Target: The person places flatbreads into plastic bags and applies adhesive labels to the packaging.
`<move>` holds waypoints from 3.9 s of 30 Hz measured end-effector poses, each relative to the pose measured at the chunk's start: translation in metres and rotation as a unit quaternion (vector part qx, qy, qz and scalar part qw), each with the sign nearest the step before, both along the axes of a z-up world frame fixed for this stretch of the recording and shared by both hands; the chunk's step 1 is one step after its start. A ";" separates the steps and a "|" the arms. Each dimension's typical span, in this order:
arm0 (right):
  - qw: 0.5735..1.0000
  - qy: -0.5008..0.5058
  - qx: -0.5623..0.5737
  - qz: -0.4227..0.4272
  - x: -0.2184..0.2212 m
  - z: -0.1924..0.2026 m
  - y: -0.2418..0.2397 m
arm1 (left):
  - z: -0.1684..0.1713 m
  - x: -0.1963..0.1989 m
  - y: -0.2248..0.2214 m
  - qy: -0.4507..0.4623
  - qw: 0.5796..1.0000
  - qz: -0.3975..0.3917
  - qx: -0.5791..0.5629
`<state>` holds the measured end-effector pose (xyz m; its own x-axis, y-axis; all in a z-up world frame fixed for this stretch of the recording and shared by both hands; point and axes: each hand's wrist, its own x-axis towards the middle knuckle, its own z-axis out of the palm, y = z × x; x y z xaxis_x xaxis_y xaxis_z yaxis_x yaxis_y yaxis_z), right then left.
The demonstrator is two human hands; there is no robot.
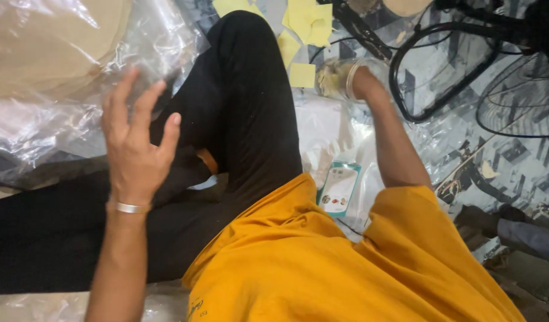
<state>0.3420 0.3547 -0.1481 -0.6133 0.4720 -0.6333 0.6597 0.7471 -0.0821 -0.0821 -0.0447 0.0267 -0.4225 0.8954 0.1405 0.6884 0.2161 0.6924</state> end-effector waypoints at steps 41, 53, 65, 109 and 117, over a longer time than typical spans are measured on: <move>0.605 0.488 -0.439 -0.451 -0.189 0.202 -0.221 | 0.032 0.110 0.045 -0.514 0.818 0.104 0.235; 0.554 0.436 -0.558 -0.438 -0.181 0.199 -0.224 | 0.022 0.110 0.046 -0.556 0.799 0.138 0.183; 0.553 0.456 -0.543 -0.438 -0.178 0.192 -0.230 | 0.040 0.108 0.044 -0.520 0.830 0.128 0.158; 0.713 0.491 -0.310 -0.393 -0.189 0.197 -0.244 | 0.011 0.145 0.060 -0.538 0.780 0.218 0.234; 0.696 0.498 -0.335 -0.394 -0.192 0.201 -0.247 | 0.013 0.136 0.058 -0.457 0.837 0.216 0.209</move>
